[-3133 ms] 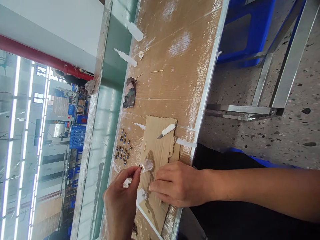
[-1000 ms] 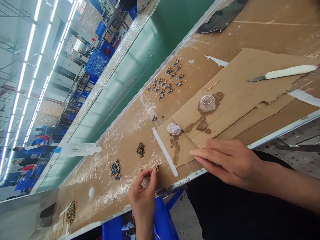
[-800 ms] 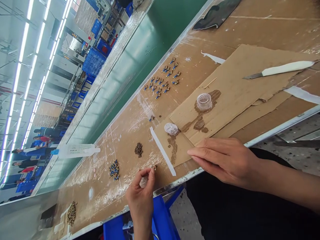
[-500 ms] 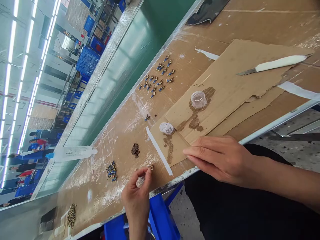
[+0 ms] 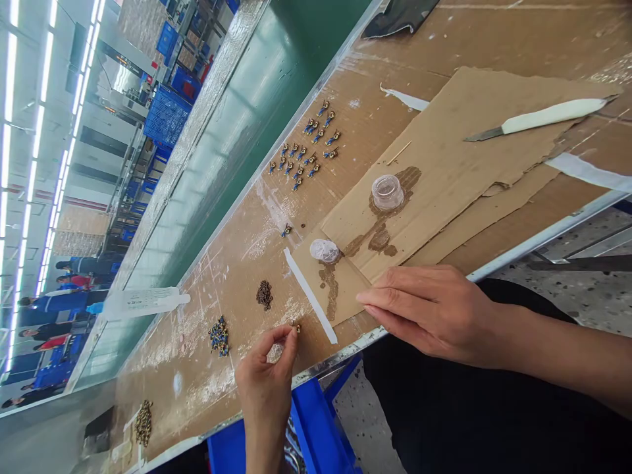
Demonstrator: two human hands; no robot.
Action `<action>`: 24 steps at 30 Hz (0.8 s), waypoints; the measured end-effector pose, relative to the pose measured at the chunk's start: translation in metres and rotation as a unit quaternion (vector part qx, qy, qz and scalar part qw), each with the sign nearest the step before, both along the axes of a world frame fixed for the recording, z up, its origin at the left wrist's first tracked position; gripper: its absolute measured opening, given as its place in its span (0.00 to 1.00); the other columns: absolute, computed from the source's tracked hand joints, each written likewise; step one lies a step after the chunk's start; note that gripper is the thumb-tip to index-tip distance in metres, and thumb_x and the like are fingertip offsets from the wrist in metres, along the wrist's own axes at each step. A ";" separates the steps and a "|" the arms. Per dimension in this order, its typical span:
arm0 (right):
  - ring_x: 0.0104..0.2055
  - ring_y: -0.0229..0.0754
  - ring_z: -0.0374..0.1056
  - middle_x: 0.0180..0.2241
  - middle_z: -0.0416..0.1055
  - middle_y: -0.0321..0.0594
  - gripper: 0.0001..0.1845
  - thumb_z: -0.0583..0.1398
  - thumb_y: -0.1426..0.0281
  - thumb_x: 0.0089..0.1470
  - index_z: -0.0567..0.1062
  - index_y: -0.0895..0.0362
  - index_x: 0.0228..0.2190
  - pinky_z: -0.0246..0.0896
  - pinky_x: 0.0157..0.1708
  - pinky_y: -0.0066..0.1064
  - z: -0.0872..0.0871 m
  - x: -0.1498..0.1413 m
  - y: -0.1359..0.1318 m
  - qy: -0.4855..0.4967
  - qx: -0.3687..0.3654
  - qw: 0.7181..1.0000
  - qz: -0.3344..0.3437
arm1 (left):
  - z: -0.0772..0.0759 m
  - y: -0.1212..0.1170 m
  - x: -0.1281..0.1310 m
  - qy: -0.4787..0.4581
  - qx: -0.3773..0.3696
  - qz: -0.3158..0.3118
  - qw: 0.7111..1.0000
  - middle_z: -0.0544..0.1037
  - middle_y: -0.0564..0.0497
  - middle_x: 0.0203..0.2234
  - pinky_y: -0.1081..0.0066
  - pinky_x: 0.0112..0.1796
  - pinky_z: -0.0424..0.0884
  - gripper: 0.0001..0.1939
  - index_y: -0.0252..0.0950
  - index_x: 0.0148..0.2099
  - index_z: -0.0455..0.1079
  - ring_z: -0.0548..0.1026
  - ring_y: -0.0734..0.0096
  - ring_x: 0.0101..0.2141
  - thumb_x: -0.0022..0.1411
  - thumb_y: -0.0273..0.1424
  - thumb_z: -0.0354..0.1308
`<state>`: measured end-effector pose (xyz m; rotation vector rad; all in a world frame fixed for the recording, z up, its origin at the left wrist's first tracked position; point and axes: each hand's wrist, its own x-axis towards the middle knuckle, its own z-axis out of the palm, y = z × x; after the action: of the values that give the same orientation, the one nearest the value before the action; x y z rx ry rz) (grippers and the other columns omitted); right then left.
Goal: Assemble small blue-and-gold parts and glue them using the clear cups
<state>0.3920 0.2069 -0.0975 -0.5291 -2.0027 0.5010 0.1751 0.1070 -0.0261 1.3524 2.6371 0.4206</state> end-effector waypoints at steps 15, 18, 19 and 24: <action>0.31 0.34 0.65 0.28 0.69 0.40 0.07 0.54 0.75 0.59 0.71 0.61 0.36 0.63 0.32 0.26 -0.002 0.001 0.001 0.013 -0.013 1.000 0.019 | 0.006 0.006 0.001 0.057 -0.019 -0.084 0.995 0.78 0.53 0.22 0.68 0.30 0.68 0.11 0.40 0.27 0.75 0.75 0.66 0.25 0.52 0.41 0.57; 0.31 0.34 0.65 0.28 0.69 0.40 0.07 0.54 0.75 0.59 0.71 0.62 0.37 0.62 0.32 0.25 0.001 0.001 0.001 0.039 -0.035 0.998 0.036 | 0.003 -0.006 0.005 0.013 0.039 -0.034 0.999 0.79 0.52 0.24 0.67 0.36 0.70 0.11 0.40 0.28 0.76 0.77 0.65 0.29 0.50 0.43 0.61; 0.31 0.34 0.65 0.29 0.69 0.40 0.07 0.54 0.75 0.59 0.71 0.62 0.37 0.62 0.32 0.25 0.003 0.001 0.000 0.048 -0.048 0.997 0.047 | 0.001 -0.010 0.008 -0.013 0.075 -0.012 0.997 0.79 0.53 0.25 0.67 0.38 0.71 0.11 0.40 0.28 0.76 0.77 0.65 0.30 0.48 0.42 0.63; 0.31 0.33 0.64 0.28 0.69 0.39 0.08 0.53 0.74 0.60 0.73 0.61 0.35 0.61 0.33 0.24 0.013 -0.006 -0.004 0.072 -0.106 0.983 0.134 | -0.016 -0.021 0.047 -0.259 0.307 0.107 0.910 0.81 0.53 0.27 0.78 0.37 0.73 0.12 0.40 0.29 0.77 0.79 0.72 0.31 0.40 0.38 0.70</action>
<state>0.3860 0.2025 -0.0844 -0.3406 -1.9012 0.9000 0.2224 0.0864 -0.0420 0.8716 2.2672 1.5058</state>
